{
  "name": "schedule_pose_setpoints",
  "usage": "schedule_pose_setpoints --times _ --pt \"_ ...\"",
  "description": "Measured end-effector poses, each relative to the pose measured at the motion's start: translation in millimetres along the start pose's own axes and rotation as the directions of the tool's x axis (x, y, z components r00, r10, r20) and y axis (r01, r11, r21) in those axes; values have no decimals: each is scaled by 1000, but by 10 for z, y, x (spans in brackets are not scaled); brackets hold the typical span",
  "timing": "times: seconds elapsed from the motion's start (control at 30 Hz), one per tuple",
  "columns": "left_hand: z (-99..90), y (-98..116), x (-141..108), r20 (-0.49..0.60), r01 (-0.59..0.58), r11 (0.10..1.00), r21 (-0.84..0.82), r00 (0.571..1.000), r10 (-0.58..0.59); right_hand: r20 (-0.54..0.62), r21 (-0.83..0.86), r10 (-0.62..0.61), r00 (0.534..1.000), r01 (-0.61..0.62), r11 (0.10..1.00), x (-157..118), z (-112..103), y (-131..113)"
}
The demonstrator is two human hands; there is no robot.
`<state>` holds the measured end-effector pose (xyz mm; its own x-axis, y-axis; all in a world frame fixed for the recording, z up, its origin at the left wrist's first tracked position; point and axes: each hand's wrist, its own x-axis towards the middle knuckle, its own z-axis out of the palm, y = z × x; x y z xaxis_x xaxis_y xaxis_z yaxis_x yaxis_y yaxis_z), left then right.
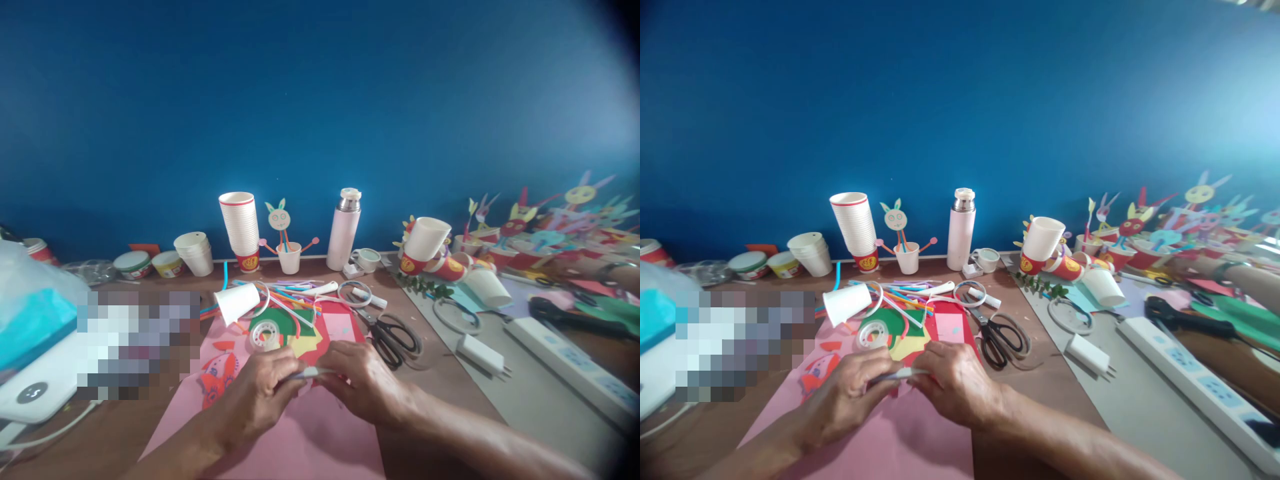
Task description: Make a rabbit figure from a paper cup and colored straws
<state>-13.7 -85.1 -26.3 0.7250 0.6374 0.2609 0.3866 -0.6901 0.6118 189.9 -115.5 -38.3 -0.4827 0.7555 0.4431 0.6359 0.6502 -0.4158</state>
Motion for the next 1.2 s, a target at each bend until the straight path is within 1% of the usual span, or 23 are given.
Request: schedule_pose_setpoints --times 0.07,0.23,0.33,0.43,0.63,0.73,0.8,0.87,0.9,0.93,1.0,1.07,1.13,1.2 --pt "-16 0 14 -5 12 1000 -28 1000 -12 -16 27 23 1000 -22 999 11 6 -5" --pt "-44 -6 26 -62 78 990 -118 994 -86 -48 65 49 998 -46 997 52 -22 -23" --pt "-24 0 -8 -39 172 962 -213 982 -184 -54 47 39 998 -37 998 44 -32 -35" --pt "14 25 -33 -22 239 937 -255 967 -253 -33 38 48 998 -47 998 24 -20 -49" --pt "124 47 -15 -129 150 963 -224 975 -182 -17 35 109 994 -109 993 -18 82 -101" --pt "132 48 -8 -135 167 956 -241 970 -204 -17 30 128 992 -128 991 -4 110 -122" --pt "81 65 1 -116 202 945 -258 964 -238 -8 18 118 993 -117 993 42 80 -90" --pt "-5 80 17 -91 246 936 -251 957 -276 3 -33 93 996 -93 995 105 2 10" --pt "-52 80 27 -64 251 938 -241 960 -273 1 -81 77 997 -77 994 136 -52 87" --pt "-96 72 37 -77 267 934 -239 953 -293 -20 -136 77 997 -79 988 162 -111 176" --pt "-159 36 52 -179 299 916 -268 918 -353 35 -227 55 998 -46 973 195 -234 365" --pt "-179 -13 59 -258 287 916 -279 897 -359 111 -322 104 988 -64 945 205 -329 505" --pt "-162 -50 61 -276 264 925 -274 899 -339 104 -424 146 984 -89 901 202 -362 543" --pt "-124 -66 62 -273 251 930 -267 906 -323 52 -479 138 989 -96 873 190 -313 471"
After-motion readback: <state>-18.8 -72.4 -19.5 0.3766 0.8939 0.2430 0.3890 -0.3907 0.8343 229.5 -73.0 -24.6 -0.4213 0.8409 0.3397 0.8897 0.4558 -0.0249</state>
